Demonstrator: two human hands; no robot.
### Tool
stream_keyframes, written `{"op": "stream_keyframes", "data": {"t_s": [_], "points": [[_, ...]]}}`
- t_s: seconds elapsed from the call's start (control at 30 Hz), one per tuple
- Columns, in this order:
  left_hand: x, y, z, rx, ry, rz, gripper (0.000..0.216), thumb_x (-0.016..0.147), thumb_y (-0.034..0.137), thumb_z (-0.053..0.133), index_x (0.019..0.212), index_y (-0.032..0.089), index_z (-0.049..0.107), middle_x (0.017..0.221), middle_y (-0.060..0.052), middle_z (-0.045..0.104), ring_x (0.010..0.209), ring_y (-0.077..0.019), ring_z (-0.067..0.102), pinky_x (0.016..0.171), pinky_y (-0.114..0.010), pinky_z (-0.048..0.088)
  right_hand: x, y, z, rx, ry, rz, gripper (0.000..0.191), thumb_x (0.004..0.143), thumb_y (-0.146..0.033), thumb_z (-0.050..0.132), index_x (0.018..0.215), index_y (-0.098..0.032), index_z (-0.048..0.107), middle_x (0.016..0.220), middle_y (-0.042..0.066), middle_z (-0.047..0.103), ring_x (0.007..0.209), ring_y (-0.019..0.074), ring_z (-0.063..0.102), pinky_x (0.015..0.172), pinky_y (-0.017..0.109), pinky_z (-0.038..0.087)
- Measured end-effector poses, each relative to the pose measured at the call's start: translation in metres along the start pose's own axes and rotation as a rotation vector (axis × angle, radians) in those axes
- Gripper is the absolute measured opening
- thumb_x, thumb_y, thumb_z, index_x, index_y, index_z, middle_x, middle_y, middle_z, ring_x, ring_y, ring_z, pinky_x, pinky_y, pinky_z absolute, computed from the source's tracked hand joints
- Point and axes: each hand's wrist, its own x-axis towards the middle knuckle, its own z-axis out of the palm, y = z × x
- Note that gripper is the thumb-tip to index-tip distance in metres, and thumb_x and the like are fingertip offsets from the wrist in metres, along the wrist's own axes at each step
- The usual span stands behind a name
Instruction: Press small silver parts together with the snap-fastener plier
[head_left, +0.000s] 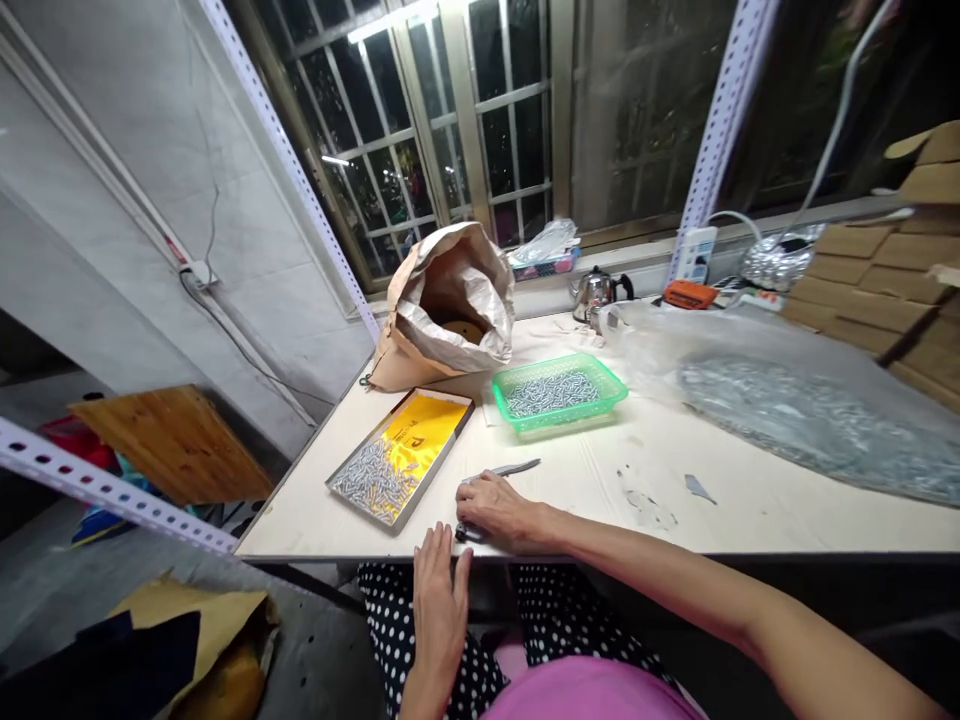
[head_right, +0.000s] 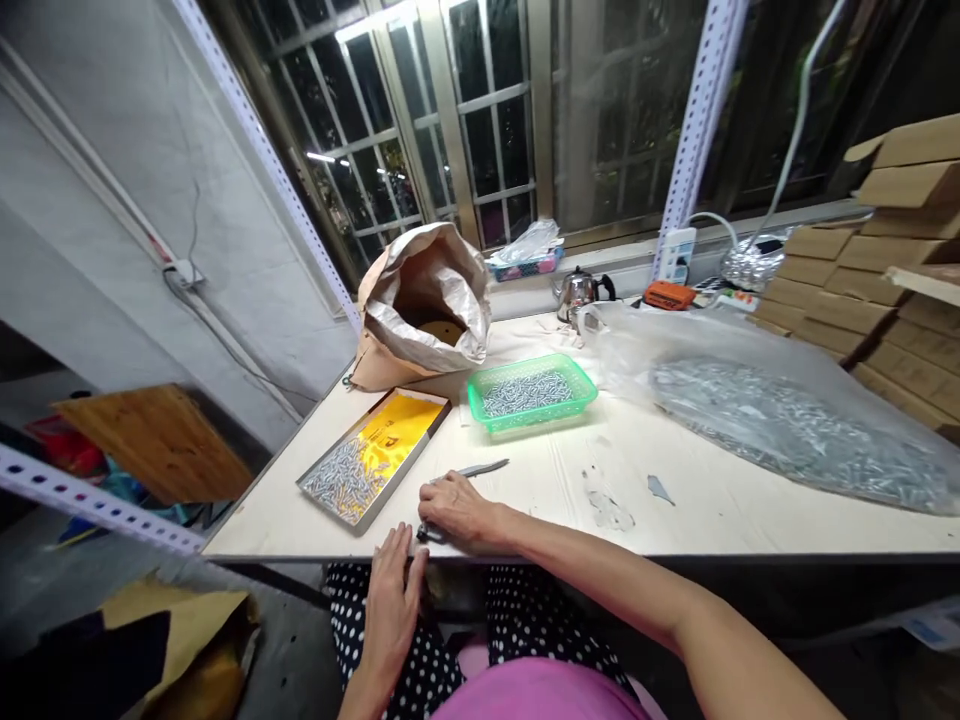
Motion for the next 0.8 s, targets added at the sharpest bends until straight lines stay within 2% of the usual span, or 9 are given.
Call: {"op": "stream_keyframes", "data": {"t_s": [0.07, 0.17, 0.23, 0.33, 0.47, 0.63, 0.73, 0.8], "points": [[0.016, 0.011, 0.001, -0.143, 0.030, -0.138, 0.050, 0.092, 0.046, 0.050, 0.129, 0.014, 0.055, 0.128, -0.018, 0.061, 0.122, -0.0316, 0.056, 0.103, -0.055, 0.043, -0.003, 0.000, -0.003, 0.015, 0.063, 0.011, 0.012, 0.093, -0.028, 0.056, 0.092, -0.019, 0.063, 0.099, 0.003, 0.062, 0.088, 0.0181, 0.055, 0.076, 0.034, 0.032], [0.039, 0.029, 0.000, -0.421, -0.012, -0.417, 0.059, 0.085, 0.056, 0.055, 0.126, 0.014, 0.056, 0.114, -0.017, 0.067, 0.106, -0.0297, 0.065, 0.091, -0.045, 0.052, -0.004, -0.002, -0.008, 0.058, 0.151, 0.077, 0.014, 0.092, -0.032, 0.058, 0.093, -0.018, 0.062, 0.102, 0.004, 0.062, 0.089, 0.0186, 0.054, 0.077, 0.035, 0.033], [0.051, 0.039, 0.002, -0.653, -0.089, -0.584, 0.061, 0.078, 0.061, 0.061, 0.117, 0.014, 0.059, 0.105, -0.015, 0.070, 0.096, -0.0281, 0.069, 0.080, -0.038, 0.056, -0.003, -0.002, -0.010, 0.081, 0.190, 0.125, 0.012, 0.092, -0.029, 0.059, 0.093, -0.018, 0.062, 0.100, 0.004, 0.063, 0.088, 0.0186, 0.055, 0.077, 0.034, 0.033], [0.060, 0.049, 0.007, -0.931, -0.150, -0.734, 0.066, 0.068, 0.070, 0.066, 0.100, 0.012, 0.061, 0.090, -0.011, 0.069, 0.080, -0.0254, 0.070, 0.069, -0.034, 0.056, -0.001, -0.004, -0.013, 0.111, 0.250, 0.161, 0.004, 0.090, -0.022, 0.061, 0.089, -0.018, 0.061, 0.096, 0.003, 0.063, 0.086, 0.0187, 0.056, 0.076, 0.034, 0.035], [0.063, 0.063, 0.013, -1.044, -0.076, -0.802, 0.071, 0.061, 0.076, 0.066, 0.095, 0.014, 0.059, 0.085, -0.006, 0.067, 0.068, -0.0213, 0.068, 0.062, -0.032, 0.056, -0.008, -0.003, -0.016, 0.151, 0.315, 0.151, 0.005, 0.086, -0.017, 0.063, 0.083, -0.018, 0.059, 0.088, 0.003, 0.063, 0.078, 0.0186, 0.056, 0.072, 0.033, 0.037], [0.060, 0.081, 0.009, -1.113, -0.087, -0.833, 0.073, 0.067, 0.076, 0.061, 0.103, 0.013, 0.060, 0.094, -0.010, 0.069, 0.067, -0.0216, 0.069, 0.058, -0.031, 0.056, -0.021, 0.008, -0.011, 0.158, 0.377, -0.019, 0.009, 0.089, -0.011, 0.053, 0.090, -0.019, 0.058, 0.085, 0.003, 0.063, 0.075, 0.0180, 0.058, 0.070, 0.033, 0.042], [0.057, 0.085, 0.007, -1.166, -0.076, -0.847, 0.070, 0.070, 0.075, 0.061, 0.099, 0.011, 0.060, 0.088, -0.011, 0.070, 0.069, -0.0226, 0.070, 0.060, -0.031, 0.056, -0.028, 0.005, -0.015, 0.216, 0.490, -0.089, 0.014, 0.092, -0.011, 0.047, 0.099, -0.020, 0.056, 0.090, 0.004, 0.066, 0.080, 0.0184, 0.062, 0.074, 0.035, 0.046], [0.056, 0.086, 0.007, -1.182, -0.063, -0.869, 0.067, 0.073, 0.073, 0.060, 0.096, 0.010, 0.060, 0.081, -0.011, 0.070, 0.068, -0.0229, 0.071, 0.059, -0.030, 0.057, -0.031, -0.001, -0.028, 0.253, 0.609, -0.125, 0.016, 0.093, -0.012, 0.046, 0.104, -0.021, 0.054, 0.092, 0.005, 0.068, 0.082, 0.0181, 0.064, 0.075, 0.034, 0.049]]}}
